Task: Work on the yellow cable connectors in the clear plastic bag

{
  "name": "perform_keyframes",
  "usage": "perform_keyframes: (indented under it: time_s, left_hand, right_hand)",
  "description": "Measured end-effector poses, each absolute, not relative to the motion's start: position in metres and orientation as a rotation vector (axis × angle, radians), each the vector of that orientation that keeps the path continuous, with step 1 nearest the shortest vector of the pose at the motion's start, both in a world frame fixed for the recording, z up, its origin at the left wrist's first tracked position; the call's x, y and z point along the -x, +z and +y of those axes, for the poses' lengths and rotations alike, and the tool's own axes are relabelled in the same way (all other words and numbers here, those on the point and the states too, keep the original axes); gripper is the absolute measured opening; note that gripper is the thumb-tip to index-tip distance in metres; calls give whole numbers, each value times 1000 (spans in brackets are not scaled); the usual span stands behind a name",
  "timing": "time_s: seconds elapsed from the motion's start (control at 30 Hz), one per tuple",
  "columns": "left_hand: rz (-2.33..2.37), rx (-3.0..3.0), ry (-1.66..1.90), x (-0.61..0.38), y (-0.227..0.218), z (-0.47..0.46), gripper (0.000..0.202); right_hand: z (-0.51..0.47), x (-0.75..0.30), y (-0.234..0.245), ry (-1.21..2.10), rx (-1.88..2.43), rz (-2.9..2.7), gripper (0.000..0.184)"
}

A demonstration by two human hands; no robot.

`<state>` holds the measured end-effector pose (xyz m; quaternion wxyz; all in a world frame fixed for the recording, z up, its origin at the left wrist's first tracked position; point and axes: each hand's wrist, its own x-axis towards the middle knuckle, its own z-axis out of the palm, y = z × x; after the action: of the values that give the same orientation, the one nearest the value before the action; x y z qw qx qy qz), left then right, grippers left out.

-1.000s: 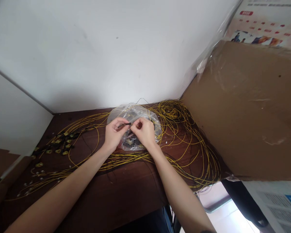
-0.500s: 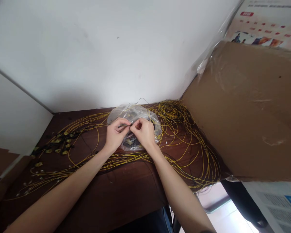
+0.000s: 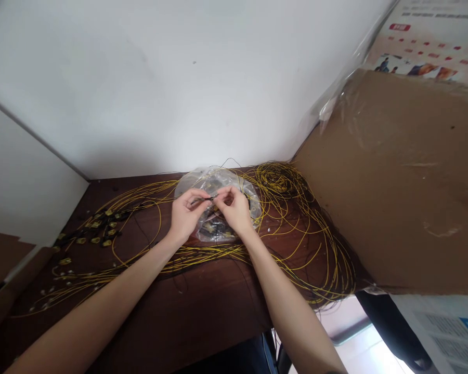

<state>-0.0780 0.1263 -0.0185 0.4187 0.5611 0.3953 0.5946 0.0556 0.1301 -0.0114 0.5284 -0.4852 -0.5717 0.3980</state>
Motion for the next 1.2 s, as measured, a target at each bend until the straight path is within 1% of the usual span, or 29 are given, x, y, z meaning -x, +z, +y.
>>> perform_keyframes:
  time_s: [0.13, 0.33, 0.97, 1.2]
  left_hand:
    - [971, -1450, 1491, 79, -22, 127, 9]
    - [905, -1520, 1491, 79, -24, 127, 10]
    - [921, -1629, 1478, 77, -20, 121, 10]
    - [926, -1498, 1466, 80, -23, 124, 7]
  right_hand:
    - [129, -54, -9, 1090, 1114, -1220, 32]
    - [126, -51, -5, 1219, 1077, -1072, 38]
    - [122, -44, -3, 1180, 1104, -1046, 36]
    - [120, -45, -2, 1194, 1106, -1020, 37]
